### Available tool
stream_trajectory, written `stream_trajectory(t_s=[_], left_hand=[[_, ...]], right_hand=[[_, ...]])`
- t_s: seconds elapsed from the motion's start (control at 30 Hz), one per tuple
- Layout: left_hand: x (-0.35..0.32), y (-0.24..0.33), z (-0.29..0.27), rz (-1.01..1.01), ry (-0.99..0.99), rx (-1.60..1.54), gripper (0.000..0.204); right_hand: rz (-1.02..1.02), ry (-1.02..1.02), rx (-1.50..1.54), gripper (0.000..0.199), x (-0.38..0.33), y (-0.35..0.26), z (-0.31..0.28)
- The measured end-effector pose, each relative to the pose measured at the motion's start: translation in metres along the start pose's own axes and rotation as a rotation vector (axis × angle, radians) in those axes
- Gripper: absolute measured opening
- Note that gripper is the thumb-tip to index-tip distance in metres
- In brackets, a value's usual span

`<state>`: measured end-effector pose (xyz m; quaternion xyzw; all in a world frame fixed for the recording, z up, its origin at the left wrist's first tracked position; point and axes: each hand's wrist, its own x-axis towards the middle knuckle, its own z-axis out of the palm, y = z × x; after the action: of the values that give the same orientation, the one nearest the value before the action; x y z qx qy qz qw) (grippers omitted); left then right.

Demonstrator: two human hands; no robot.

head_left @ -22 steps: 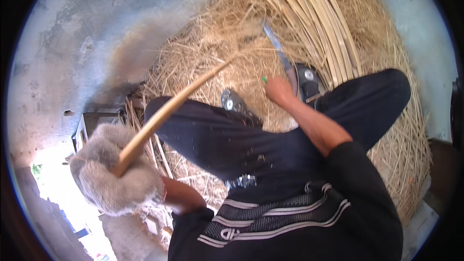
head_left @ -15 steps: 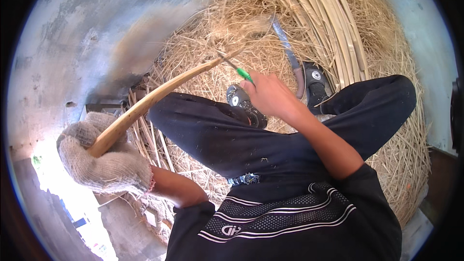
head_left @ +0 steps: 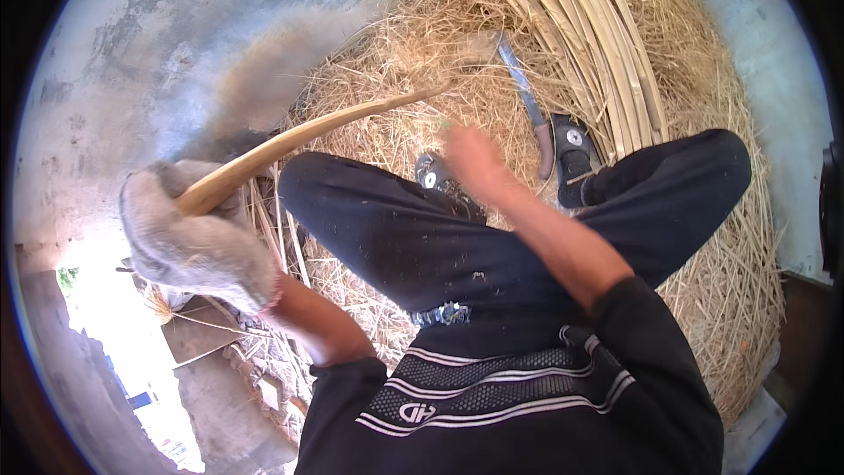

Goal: The person sits cross-legged on a straw-covered floor and uses a green-handled knife to peel the outer layer off a long bamboo stick. They hold the stick with a gloved left hand and scrape the surface with the knife in their right hand, generating thin strips of bamboo peel.

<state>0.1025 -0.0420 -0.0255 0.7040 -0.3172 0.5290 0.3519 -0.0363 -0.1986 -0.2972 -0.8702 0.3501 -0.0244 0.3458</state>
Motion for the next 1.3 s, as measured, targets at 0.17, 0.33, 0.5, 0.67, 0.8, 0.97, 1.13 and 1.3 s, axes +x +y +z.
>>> stream_trajectory(t_s=[0.17,0.33,0.5,0.67,0.8,0.97,1.13,1.3], left_hand=[[-0.006,-0.024,0.007,0.164,0.08,-0.016,0.032],[-0.008,-0.007,0.003,-0.091,0.023,-0.056,0.032],[-0.012,-0.002,-0.002,0.107,-0.02,0.2,0.031],[-0.006,-0.014,0.001,0.197,-0.018,0.177,0.032],[0.007,-0.006,0.024,-0.037,-0.027,-0.07,0.033],[0.049,-0.033,0.041,0.401,-0.299,-0.066,0.035],[0.105,-0.036,0.109,-0.362,-0.713,-0.782,0.039],[0.138,-0.042,0.152,-0.138,-0.842,-0.899,0.046]], right_hand=[[0.346,-0.082,0.157,0.03,-0.015,0.036,-0.008],[-0.081,0.077,0.495,0.033,-0.04,-0.065,-0.076],[-0.134,0.15,0.429,0.031,-0.035,-0.083,-0.066],[-0.184,0.1,0.259,0.033,-0.026,-0.098,-0.078],[-0.108,0.128,0.26,0.034,-0.011,-0.084,-0.064],[-0.111,0.028,0.403,0.036,-0.006,-0.099,-0.088],[-0.181,0.138,0.583,0.031,-0.029,-0.096,-0.096],[-0.175,0.113,0.498,0.031,-0.04,-0.07,-0.093]])
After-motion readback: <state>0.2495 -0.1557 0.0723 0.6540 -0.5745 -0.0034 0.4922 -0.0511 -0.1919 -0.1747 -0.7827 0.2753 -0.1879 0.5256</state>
